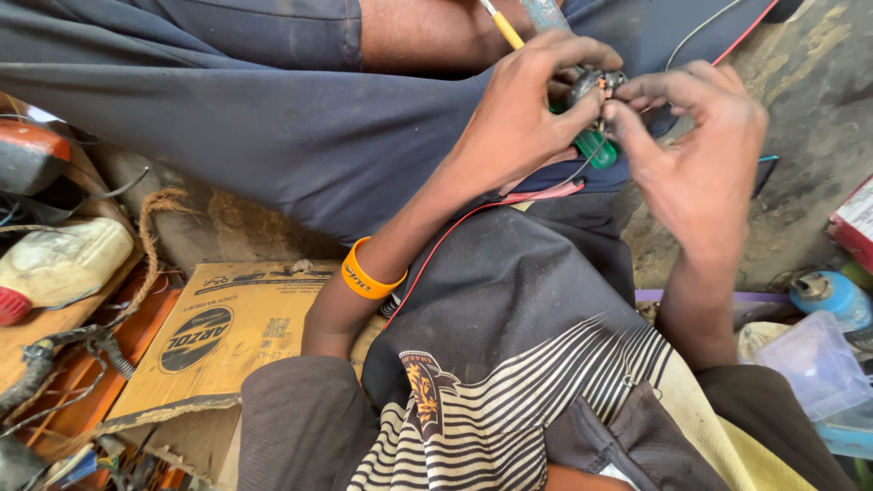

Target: The person sits on the floor and repairs a small electrical motor component. They use a screwdriver to adjust internal parts, connect wires, and then insert the rotor into a red cylindrical housing.

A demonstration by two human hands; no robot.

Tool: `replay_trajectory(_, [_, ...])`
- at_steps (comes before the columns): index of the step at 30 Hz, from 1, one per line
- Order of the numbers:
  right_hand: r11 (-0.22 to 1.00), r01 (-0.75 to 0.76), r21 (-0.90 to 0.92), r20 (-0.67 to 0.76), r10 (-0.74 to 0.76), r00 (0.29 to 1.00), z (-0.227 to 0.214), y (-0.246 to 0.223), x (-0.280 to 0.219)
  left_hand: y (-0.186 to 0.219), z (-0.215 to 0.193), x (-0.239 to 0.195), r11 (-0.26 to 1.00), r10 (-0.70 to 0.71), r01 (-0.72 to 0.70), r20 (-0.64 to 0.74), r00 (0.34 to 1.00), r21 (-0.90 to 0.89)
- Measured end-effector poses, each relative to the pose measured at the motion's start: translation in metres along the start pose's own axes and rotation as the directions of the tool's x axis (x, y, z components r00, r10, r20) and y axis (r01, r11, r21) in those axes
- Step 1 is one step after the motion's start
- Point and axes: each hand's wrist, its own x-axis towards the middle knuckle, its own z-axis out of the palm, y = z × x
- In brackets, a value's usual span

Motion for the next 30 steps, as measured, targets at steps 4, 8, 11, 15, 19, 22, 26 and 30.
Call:
replay_trajectory(4, [0.998,0.042,-0.053,-0.093,-0.047,0.995,0.01,-0.006,0.005,0.008,0.002,-0.006,1.0,0.009,-0.011,-0.162,0.987,-0.011])
replay_trajectory(8, [0.997,0.062,-0.045,-0.151,-0.068,0.986,0.022,-0.012,0.011,0.012,-0.001,-0.008,0.985,0.008,-0.056,-0.277,0.961,-0.165])
replay_trajectory(11, [0.999,0.036,-0.006,-0.182,-0.036,0.983,0.031,-0.014,0.016,0.012,-0.006,-0.008,0.979,0.001,-0.065,-0.314,0.949,-0.192])
replay_trajectory(15, [0.997,0.078,0.014,-0.239,-0.072,0.968,0.044,-0.01,0.018,0.008,-0.008,-0.006,0.988,0.018,-0.072,-0.358,0.934,-0.138])
replay_trajectory(19, [0.996,0.063,0.064,-0.278,-0.043,0.96,0.053,-0.008,0.021,0.005,-0.007,-0.006,0.995,0.023,-0.058,-0.381,0.924,-0.082])
replay_trajectory(22, [0.991,0.073,0.114,-0.275,-0.039,0.961,0.054,-0.009,0.023,0.003,-0.005,-0.003,0.99,0.001,-0.057,-0.407,0.914,-0.126])
replay_trajectory(26, [0.988,0.068,0.136,-0.248,-0.033,0.968,0.052,-0.01,0.024,0.002,-0.006,-0.005,0.988,-0.002,-0.059,-0.396,0.918,-0.142])
replay_trajectory(30, [0.993,0.053,0.104,-0.286,-0.021,0.958,0.057,-0.005,0.027,0.005,-0.007,-0.006,0.989,0.01,-0.069,-0.407,0.913,-0.13])
